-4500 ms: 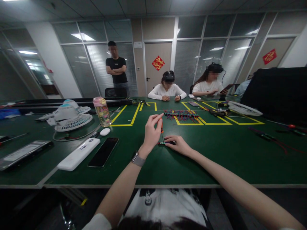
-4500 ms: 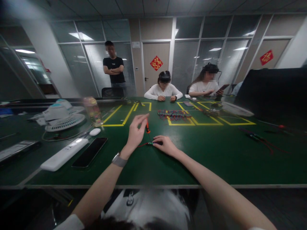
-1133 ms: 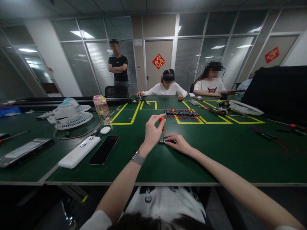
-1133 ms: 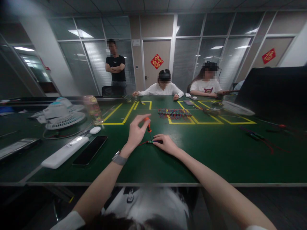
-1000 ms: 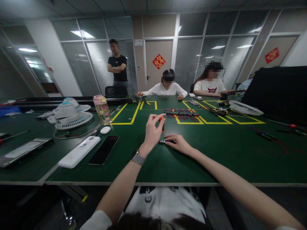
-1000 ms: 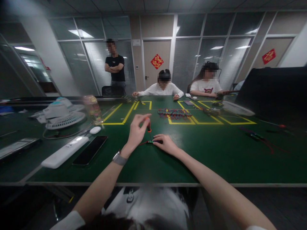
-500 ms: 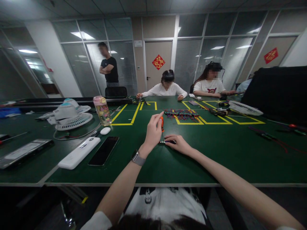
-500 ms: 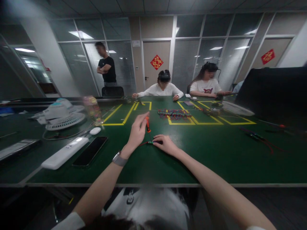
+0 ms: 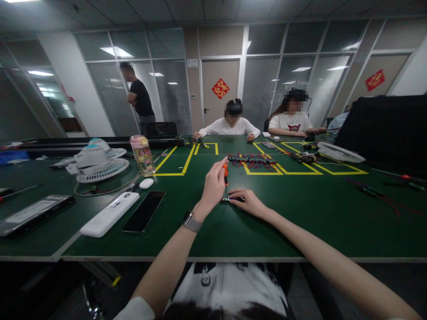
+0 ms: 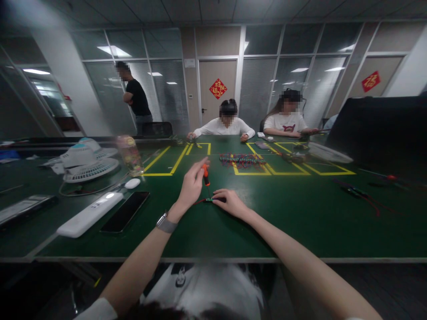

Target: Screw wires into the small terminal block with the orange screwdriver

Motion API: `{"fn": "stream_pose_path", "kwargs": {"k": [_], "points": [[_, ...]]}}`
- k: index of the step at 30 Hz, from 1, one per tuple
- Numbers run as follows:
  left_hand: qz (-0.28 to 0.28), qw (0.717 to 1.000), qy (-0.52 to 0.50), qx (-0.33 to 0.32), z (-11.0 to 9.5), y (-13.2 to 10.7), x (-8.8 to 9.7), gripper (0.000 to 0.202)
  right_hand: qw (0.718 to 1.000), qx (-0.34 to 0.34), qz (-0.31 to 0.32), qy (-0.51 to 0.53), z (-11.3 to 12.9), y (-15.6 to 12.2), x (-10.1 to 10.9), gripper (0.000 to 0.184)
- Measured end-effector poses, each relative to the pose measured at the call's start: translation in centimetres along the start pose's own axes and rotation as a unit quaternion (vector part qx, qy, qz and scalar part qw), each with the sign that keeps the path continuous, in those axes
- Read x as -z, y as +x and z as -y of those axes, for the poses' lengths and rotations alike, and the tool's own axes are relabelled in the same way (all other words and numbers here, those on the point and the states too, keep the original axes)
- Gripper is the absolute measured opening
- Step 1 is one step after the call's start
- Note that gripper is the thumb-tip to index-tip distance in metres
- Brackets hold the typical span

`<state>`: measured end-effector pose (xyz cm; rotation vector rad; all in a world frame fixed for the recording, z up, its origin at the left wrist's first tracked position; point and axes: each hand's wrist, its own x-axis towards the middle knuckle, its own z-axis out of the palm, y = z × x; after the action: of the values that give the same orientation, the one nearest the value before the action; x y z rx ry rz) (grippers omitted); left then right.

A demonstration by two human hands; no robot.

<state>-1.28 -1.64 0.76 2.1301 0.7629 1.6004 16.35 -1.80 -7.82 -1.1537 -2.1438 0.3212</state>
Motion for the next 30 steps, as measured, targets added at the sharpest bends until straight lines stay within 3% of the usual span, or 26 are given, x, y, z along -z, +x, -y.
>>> {"fn": "stream_pose_path", "kwargs": {"k": [9, 15, 21, 27, 30], "points": [[-0.05, 0.996, 0.07, -0.008, -0.29, -0.09, 0.23, 0.023, 1.0, -0.003, 0.005, 0.003, -0.38, 0.07, -0.17, 0.02], [-0.008, 1.0, 0.008, -0.016, -0.16, 0.03, 0.13, 0.033, 1.0, -0.002, 0.002, 0.004, -0.24, 0.06, -0.1, 0.021], [-0.047, 0.997, 0.055, 0.003, -0.23, 0.0, 0.16, 0.022, 1.0, -0.001, 0.003, 0.001, -0.13, 0.04, -0.02, 0.02], [-0.003, 1.0, 0.0, -0.015, -0.08, 0.02, 0.07, 0.034, 1.0, -0.002, -0.001, -0.001, -0.17, 0.05, -0.08, 0.02], [-0.013, 1.0, 0.008, -0.017, -0.14, -0.03, 0.09, 0.029, 1.0, 0.001, -0.002, 0.003, -0.09, 0.06, -0.05, 0.02]]}}
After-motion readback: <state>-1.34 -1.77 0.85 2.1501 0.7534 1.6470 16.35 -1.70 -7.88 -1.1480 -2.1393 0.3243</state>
